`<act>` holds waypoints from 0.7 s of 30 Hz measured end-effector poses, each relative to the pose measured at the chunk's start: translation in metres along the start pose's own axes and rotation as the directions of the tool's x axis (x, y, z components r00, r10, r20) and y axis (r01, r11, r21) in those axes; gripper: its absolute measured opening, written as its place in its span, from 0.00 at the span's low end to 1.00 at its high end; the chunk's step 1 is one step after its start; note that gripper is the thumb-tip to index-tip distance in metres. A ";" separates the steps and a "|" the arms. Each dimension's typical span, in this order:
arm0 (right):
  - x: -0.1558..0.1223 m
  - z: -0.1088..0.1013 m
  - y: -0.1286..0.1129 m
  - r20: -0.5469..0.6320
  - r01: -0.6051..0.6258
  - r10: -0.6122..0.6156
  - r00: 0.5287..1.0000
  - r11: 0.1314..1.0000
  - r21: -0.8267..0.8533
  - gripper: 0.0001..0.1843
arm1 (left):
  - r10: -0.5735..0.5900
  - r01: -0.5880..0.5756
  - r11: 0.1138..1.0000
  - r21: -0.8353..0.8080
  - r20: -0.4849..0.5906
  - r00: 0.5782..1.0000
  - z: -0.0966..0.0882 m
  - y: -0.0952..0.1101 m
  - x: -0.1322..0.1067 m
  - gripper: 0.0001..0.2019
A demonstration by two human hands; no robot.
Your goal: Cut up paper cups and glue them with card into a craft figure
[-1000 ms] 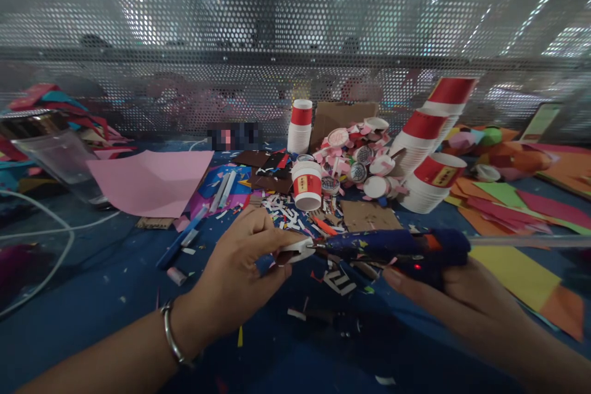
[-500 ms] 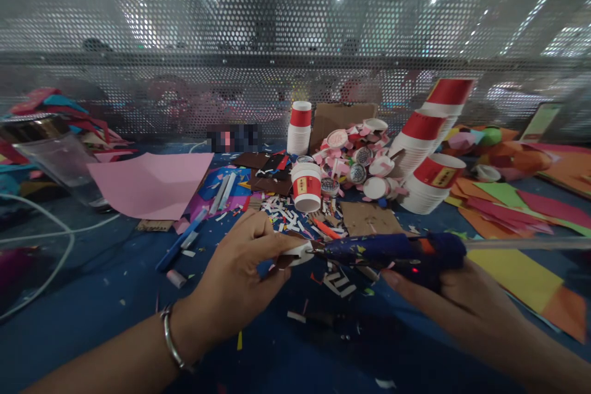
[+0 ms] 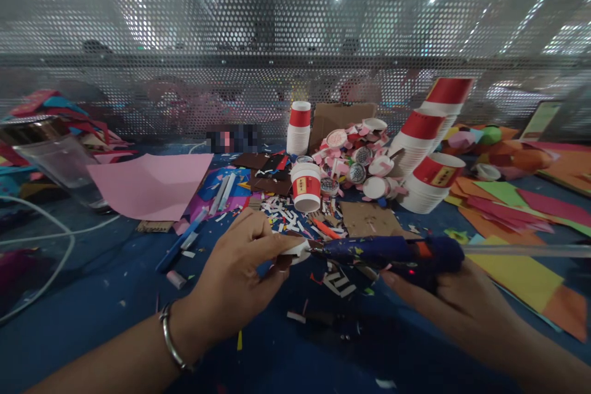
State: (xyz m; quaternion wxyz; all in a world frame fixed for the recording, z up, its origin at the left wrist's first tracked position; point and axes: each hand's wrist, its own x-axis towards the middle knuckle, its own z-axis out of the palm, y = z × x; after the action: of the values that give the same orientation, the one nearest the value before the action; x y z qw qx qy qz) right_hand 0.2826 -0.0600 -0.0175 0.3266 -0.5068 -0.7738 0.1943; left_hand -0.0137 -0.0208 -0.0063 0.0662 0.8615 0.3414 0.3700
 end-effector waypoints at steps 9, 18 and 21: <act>-0.001 0.004 0.007 0.016 -0.030 0.030 0.999 0.999 0.038 0.15 | 0.052 -0.051 0.998 0.037 -0.029 0.998 -0.002 -0.001 0.003 0.17; 0.001 0.001 -0.004 0.029 -0.070 0.066 0.997 0.983 0.167 0.14 | -0.049 0.049 0.997 -0.058 0.002 0.999 -0.002 -0.002 0.003 0.18; 0.000 0.001 -0.003 0.054 -0.104 0.096 0.994 0.978 0.179 0.17 | -0.074 0.074 0.994 -0.084 0.007 0.997 -0.001 -0.002 0.005 0.18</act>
State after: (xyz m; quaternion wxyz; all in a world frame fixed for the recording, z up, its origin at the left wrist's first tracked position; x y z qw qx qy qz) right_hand 0.2804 -0.0608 -0.0162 0.3438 -0.5087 -0.7335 0.2916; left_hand -0.0126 -0.0162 -0.0028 0.1168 0.8453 0.3570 0.3799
